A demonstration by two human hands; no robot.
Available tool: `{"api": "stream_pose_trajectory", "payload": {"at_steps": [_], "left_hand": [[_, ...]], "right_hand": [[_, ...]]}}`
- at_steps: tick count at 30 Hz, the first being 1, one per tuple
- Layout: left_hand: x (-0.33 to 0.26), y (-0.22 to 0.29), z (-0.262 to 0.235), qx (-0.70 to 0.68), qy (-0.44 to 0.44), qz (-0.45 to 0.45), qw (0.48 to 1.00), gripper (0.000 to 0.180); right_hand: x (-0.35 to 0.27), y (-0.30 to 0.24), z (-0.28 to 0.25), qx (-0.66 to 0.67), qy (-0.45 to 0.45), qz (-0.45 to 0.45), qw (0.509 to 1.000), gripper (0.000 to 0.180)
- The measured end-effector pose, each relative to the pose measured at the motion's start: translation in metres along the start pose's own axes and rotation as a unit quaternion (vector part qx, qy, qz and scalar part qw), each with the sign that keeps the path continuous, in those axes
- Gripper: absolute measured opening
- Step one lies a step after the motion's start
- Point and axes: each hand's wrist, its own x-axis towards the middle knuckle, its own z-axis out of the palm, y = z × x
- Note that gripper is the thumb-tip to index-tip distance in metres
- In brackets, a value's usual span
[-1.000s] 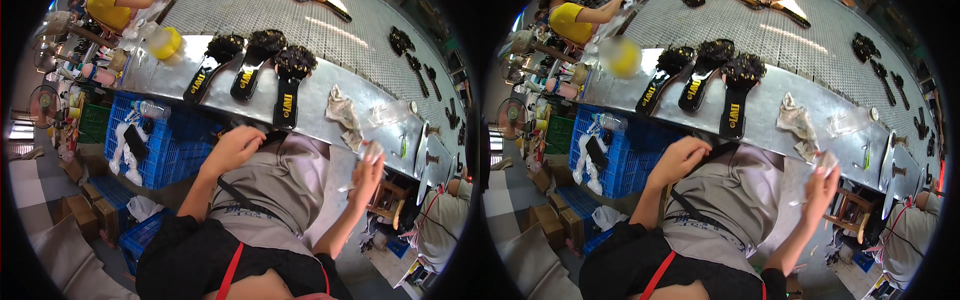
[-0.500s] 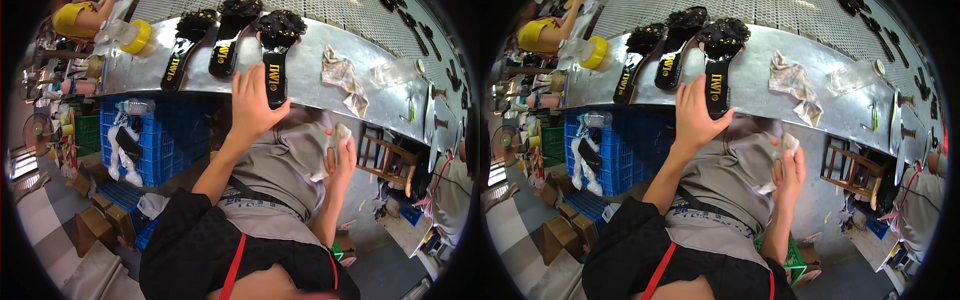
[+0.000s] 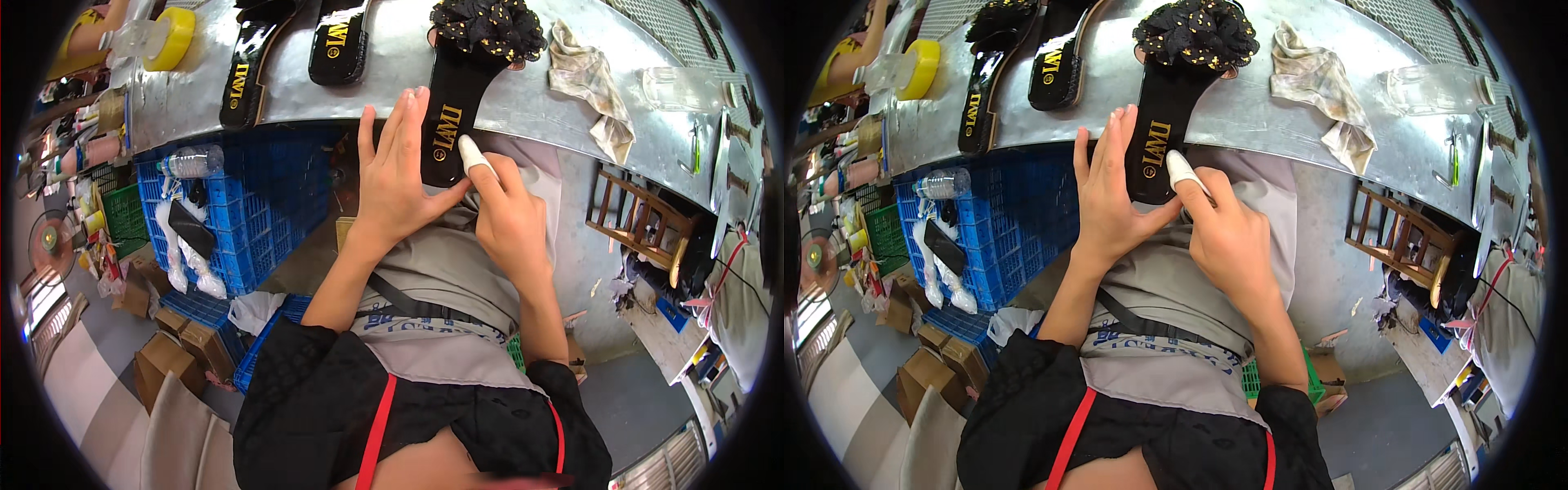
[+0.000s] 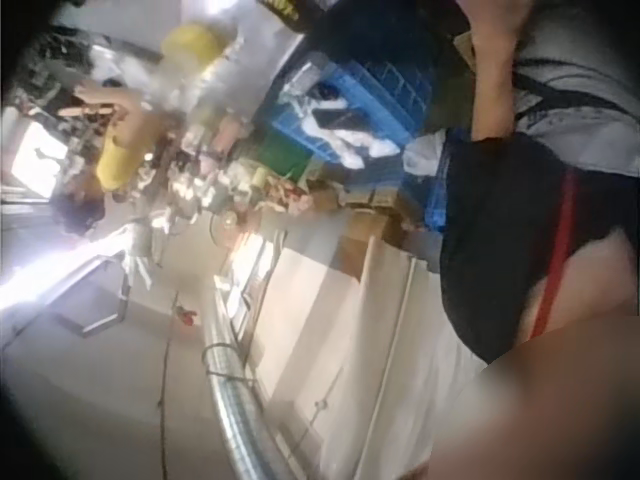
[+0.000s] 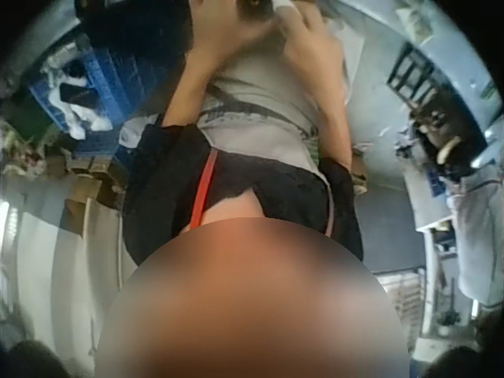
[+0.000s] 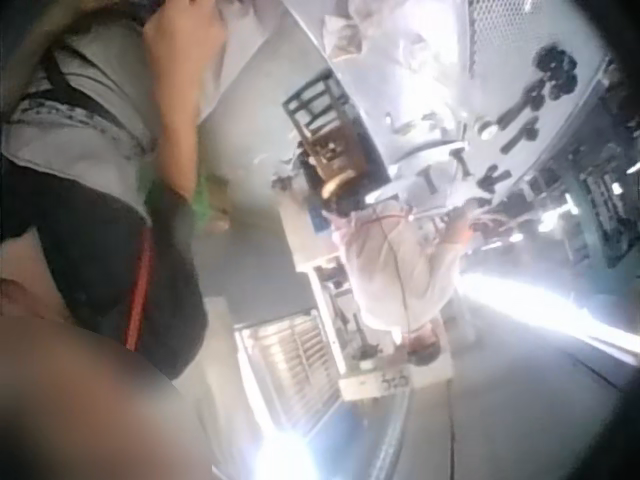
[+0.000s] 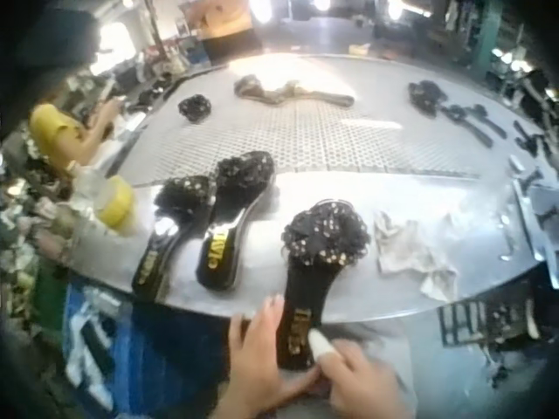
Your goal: The recorder is cleaning and inspecting sandal components on a factory assembly line.
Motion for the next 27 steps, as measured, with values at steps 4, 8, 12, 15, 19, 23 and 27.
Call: {"api": "stream_pose_trajectory", "payload": {"at_steps": [4,8,12,15,19,23,27], "left_hand": [[0.0,0.002,-0.001,-0.002,0.003,-0.009,1.0,0.111],[0.005,0.002,-0.002,-0.017,-0.004,-0.003,1.0,0.111],[0.005,-0.003,-0.012,-0.023,-0.016,-0.006,1.0,0.111],[0.005,-0.005,-0.018,-0.03,-0.044,0.0,0.999,0.11],[0.005,-0.014,-0.016,-0.029,-0.037,0.024,0.999,0.109],[0.004,-0.012,-0.022,-0.099,0.027,0.023,0.994,0.112],[0.01,-0.004,-0.034,-0.166,0.082,0.017,0.983,0.116]], "right_hand": [[0.024,-0.003,-0.002,-0.053,-0.008,0.016,0.998,0.047],[0.03,-0.01,-0.003,-0.084,-0.008,0.041,0.996,0.047],[-0.009,-0.015,-0.002,-0.069,-0.058,0.038,0.995,0.048],[-0.036,-0.02,-0.005,0.063,-0.072,0.058,0.994,0.047],[-0.031,-0.025,-0.013,0.046,-0.078,0.088,0.992,0.044],[-0.014,-0.018,-0.016,0.026,-0.004,0.048,0.999,0.039],[-0.009,-0.02,-0.021,0.094,0.057,0.06,0.992,0.032]]}}
